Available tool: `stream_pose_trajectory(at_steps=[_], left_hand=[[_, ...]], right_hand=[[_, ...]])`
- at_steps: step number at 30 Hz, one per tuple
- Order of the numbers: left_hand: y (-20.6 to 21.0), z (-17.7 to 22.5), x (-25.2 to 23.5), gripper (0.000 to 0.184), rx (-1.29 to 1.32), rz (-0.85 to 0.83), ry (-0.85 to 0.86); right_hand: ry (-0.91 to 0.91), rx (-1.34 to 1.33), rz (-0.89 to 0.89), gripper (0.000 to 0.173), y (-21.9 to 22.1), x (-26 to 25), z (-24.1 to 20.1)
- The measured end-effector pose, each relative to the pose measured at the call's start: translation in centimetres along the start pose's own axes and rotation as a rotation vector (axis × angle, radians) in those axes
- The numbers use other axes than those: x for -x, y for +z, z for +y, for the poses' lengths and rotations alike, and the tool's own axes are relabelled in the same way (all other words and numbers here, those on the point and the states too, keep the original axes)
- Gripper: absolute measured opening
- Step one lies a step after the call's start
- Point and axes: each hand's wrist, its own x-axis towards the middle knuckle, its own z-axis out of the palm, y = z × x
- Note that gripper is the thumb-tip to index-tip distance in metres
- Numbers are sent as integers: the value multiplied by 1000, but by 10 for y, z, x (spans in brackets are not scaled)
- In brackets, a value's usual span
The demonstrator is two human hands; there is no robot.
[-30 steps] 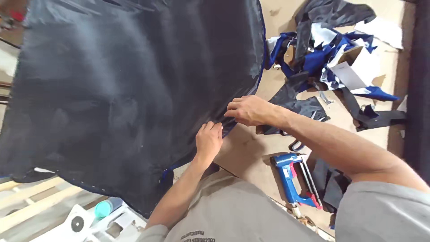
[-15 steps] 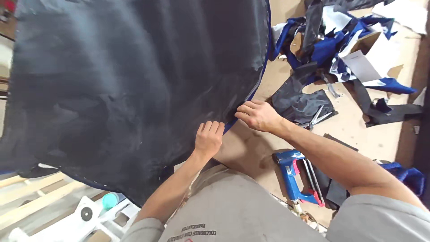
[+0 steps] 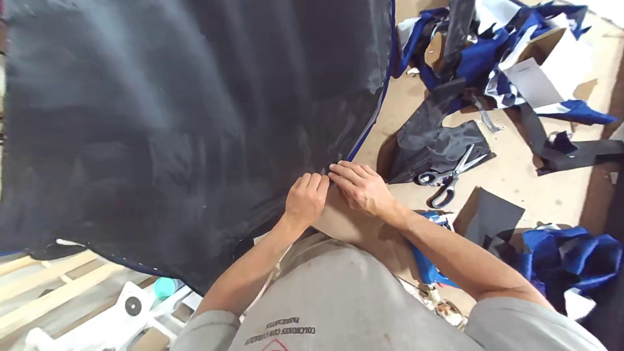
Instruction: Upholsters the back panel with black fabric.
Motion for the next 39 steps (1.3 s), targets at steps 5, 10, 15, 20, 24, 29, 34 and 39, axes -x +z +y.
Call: stream_pose_trajectory(at_steps=[5,10,15,20,24,29,34,39], left_hand=[[-1,-4,-2,19,32,19,-8],[-5,1,-1,17,93,89,-49],[-13,-3,3,15,92,74,-103],[-23,-2,15,15,63,40,-118],[-20,3,16,17,105,71,-65],[-14,6,13,17,137,85,-116],[-12,10,17,18,137,97,-206],[-6,7,16,19,146,75,-183]], right_hand=[[58,-13,114,26,0,-8,-3],[-25,-40,131,25,-3,-26,5],[-161,-56,133,22,4,-32,23],[-227,-59,178,21,1,-34,30],[-290,-76,161,22,4,-32,40],[-303,-74,125,22,3,-31,47],[-285,-71,77,24,-10,-34,48],[-375,-88,130,18,-12,-40,60]])
